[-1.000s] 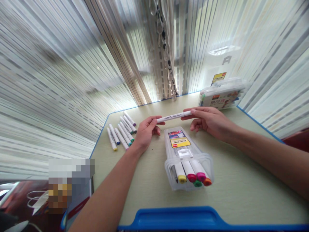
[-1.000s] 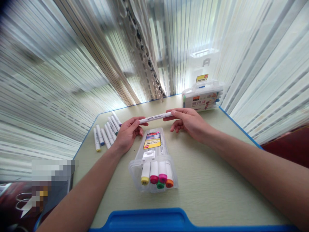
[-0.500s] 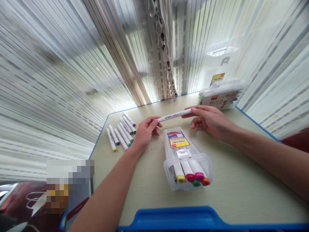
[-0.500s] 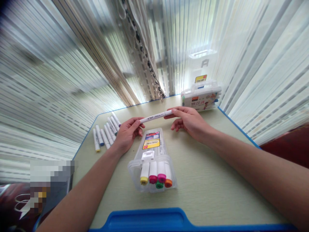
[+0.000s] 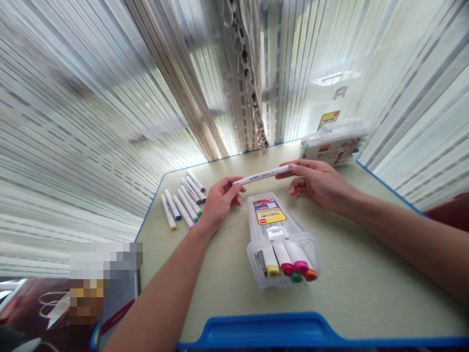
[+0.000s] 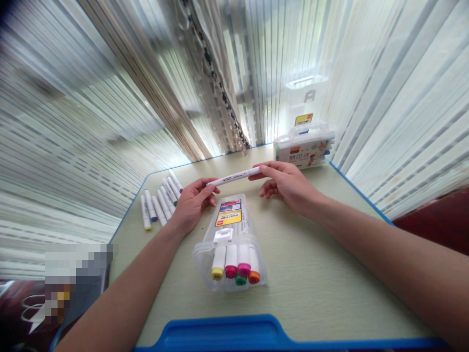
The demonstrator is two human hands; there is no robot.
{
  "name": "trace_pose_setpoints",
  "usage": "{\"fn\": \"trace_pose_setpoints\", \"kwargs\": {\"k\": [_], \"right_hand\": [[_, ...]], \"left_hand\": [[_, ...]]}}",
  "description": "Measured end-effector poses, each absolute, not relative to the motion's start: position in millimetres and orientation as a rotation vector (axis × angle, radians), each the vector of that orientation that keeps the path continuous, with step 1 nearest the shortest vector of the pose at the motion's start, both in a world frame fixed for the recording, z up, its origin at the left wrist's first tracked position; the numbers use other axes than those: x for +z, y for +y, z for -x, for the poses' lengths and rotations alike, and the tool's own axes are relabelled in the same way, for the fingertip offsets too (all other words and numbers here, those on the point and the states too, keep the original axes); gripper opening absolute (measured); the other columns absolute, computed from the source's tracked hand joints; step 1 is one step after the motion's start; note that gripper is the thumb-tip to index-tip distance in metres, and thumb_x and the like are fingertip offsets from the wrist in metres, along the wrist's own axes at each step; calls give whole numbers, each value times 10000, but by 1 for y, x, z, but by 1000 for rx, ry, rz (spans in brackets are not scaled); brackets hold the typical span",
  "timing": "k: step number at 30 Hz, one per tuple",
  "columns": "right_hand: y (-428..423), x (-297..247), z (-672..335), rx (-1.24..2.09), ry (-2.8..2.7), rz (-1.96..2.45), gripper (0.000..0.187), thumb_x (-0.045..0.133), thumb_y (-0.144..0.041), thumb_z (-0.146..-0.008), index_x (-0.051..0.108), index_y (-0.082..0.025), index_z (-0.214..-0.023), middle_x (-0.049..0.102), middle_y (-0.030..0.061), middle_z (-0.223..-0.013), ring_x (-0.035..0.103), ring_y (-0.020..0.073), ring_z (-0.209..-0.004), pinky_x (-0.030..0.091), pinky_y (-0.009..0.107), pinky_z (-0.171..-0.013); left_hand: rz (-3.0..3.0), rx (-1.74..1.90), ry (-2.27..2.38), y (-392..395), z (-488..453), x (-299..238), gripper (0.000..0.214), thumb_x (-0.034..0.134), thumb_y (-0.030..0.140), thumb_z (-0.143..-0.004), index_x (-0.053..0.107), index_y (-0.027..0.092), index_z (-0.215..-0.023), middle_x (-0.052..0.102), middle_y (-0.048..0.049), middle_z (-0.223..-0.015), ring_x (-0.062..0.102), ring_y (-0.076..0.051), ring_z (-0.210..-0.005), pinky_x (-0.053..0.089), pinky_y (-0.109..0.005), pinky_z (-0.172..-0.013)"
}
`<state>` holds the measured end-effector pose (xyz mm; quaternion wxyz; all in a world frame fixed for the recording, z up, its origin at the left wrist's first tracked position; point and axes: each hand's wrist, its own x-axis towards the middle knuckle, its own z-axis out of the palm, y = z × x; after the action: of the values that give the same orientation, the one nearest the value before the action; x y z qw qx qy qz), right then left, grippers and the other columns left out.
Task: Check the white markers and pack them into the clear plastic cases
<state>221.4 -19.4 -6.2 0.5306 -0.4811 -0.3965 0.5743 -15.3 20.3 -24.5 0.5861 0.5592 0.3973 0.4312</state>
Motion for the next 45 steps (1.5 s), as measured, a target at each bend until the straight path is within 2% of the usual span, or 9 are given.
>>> {"fn": "trace_pose_setpoints", "kwargs": {"k": [8, 17, 23, 30, 39, 45], "right_hand": [[-19, -7, -222, 1366, -955, 1142, 159, 579, -218, -892, 669, -154, -1006, 733, 126, -1044, 606, 94, -484, 496, 227, -473], [-17, -11, -222, 1295, -1057, 1196, 266, 735, -311, -789, 673, -167, -1004, 732, 95, -995, 594, 81, -500, 493, 205, -454], [-17, -13, -222, 1310, -1002, 1266, 218, 665, -260, -838, 633, -161, -1029, 724, 101, -1015, 601, 82, -485, 485, 211, -441], [-17, -13, -224, 1350, -1029, 1225, 245, 676, -303, -839, 621, -182, -1044, 718, 69, -976, 613, 88, -513, 498, 215, -473], [-17, -21, -227, 1355, -1102, 1189, 327, 700, -355, -822, 662, -207, -1111, 718, 46, -970, 611, 90, -536, 486, 216, -477], [-17, -23, -227, 1355, -1113, 1168, 348, 720, -374, -801, 682, -216, -1109, 721, 46, -980, 619, 94, -538, 476, 212, -477]], "left_hand": [[-1315, 1004, 941, 20, 15, -24, 305, 725, 254, -758, 666, 139, -1034, 665, -21, -796, 541, -59, -538, 467, -203, -535], [-1346, 1029, 941, 21, 16, -27, 328, 737, 301, -758, 685, 144, -1041, 686, -36, -816, 544, -62, -540, 485, -214, -547], [-1393, 1058, 924, 15, 13, -22, 341, 781, 291, -713, 708, 129, -1004, 671, -19, -742, 509, -60, -527, 445, -198, -509], [-1407, 1141, 838, 3, 8, -7, 299, 796, 267, -711, 725, 138, -972, 638, 6, -692, 508, -57, -563, 420, -180, -512], [-1288, 1179, 697, -9, 0, 0, 335, 841, 248, -645, 750, 134, -947, 712, -49, -797, 617, -111, -677, 507, -241, -648], [-1335, 1162, 662, -10, 0, 1, 367, 852, 239, -625, 758, 121, -960, 663, -23, -694, 557, -92, -602, 477, -232, -591]]}}
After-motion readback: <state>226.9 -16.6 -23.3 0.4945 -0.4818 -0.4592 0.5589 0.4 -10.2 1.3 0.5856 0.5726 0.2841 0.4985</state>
